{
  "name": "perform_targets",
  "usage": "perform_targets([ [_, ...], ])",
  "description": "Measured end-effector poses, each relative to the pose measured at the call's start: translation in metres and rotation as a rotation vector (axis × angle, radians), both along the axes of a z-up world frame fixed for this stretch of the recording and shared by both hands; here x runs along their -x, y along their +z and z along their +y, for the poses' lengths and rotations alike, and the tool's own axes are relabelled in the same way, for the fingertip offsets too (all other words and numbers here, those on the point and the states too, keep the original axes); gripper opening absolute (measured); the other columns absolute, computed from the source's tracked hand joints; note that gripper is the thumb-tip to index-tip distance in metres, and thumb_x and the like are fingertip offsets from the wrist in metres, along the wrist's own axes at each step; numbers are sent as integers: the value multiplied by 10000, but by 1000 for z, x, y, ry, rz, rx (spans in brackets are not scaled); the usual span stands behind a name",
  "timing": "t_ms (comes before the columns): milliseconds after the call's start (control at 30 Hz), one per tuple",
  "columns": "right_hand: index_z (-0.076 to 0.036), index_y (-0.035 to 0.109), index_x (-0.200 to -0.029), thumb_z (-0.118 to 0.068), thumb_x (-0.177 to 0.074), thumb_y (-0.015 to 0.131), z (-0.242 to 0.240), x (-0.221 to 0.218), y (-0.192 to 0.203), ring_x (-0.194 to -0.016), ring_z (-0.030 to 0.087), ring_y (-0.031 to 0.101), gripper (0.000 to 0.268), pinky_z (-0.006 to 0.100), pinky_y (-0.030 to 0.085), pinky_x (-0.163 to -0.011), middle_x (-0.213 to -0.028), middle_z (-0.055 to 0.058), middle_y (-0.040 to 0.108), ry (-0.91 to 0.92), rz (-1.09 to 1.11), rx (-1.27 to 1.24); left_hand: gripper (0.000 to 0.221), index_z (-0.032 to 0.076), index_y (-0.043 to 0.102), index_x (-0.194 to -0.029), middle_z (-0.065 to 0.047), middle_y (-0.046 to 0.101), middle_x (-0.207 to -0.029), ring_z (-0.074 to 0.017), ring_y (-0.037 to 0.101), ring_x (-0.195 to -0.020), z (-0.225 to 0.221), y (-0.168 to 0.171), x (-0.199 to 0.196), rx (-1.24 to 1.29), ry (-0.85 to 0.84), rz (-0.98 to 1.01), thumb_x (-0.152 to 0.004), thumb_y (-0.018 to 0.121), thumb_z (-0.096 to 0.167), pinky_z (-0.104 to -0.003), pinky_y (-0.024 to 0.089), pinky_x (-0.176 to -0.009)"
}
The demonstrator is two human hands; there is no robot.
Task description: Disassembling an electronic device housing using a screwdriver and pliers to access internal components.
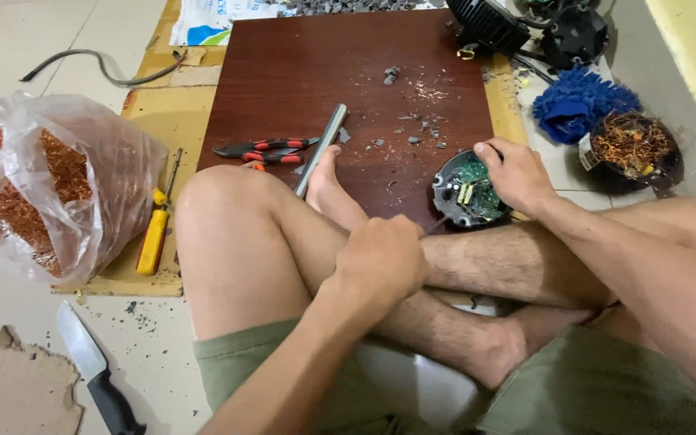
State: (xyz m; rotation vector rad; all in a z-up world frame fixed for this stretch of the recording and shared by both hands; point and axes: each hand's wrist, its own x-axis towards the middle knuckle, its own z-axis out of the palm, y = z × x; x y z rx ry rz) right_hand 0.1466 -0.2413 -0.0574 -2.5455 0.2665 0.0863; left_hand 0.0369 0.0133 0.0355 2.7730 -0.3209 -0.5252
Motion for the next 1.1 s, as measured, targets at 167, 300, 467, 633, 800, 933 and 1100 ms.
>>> perform_targets([
  [167, -254, 708, -1399, -555, -1131, 462, 2, 1, 6, -1264, 484, 622, 473, 573, 469, -1111, -1299, 201, 729, 20, -1, 9, 396, 208, 795, -1256, -161, 806, -1132, -397, 740, -1142, 8, 19, -3, 107, -40, 155, -940, 565, 140, -527, 599, -988],
  [300, -288, 713, -1386, -567, -1135, 466, -3, -1, 1, -1265, 465, 625, 449, 573, 474, -1110, -1284, 161, 739, 24, 2, -1, 371, 235, 799, -1240, -146, 807, -1135, -363, 745, -1149, 1, 8, -6, 126, 32, 195, -960, 556, 220, -511, 596, -1007],
  [467, -292, 711, -1380, -562, -1139, 452, -2, -4, 3, -1287, 478, 611, 444, 598, 455, -1131, -1320, 177, 724, 65, 17, 4, 372, 140, 815, -1167, -168, 800, -1073, -345, 749, -1114, -34, -8, -17, 6, 87, 176, -908, 550, 169, -600, 486, -1066],
  [633, -285, 714, -1370, -557, -1146, 442, -2, -3, 9, -1272, 493, 620, 445, 621, 448, -1126, -1286, 197, 734, 91, 29, 2, 261, 27, 813, -1087, -209, 796, -1001, -437, 758, -1050, -54, 17, -23, 81, 59, 251, -895, 679, 143, -590, 521, -978],
  [800, -269, 696, -1388, -549, -1140, 422, -8, -10, 8, -1302, 508, 596, 464, 633, 428, -1149, -1318, 222, 716, 106, 53, -13, 211, 8, 825, -979, -217, 795, -917, -434, 781, -979, -56, 13, -16, 156, -8, 176, -894, 657, 105, -572, 623, -843],
  [933, -290, 697, -1390, -597, -1136, 428, -32, -24, -11, -1314, 507, 580, 481, 619, 413, -1164, -1328, 213, 709, 64, 45, 14, 257, -34, 790, -1054, -263, 779, -927, -475, 760, -997, -43, -16, -4, 243, -33, 138, -934, 596, 85, -595, 620, -832],
  [1100, -258, 712, -1375, -602, -1147, 449, -44, -30, -22, -1300, 517, 577, 489, 629, 418, -1138, -1335, 237, 695, 6, -7, -15, 454, 157, 702, -1372, -252, 762, -1181, -481, 707, -1164, -20, -30, 13, 416, 81, 163, -968, 495, 181, -578, 600, -979],
])
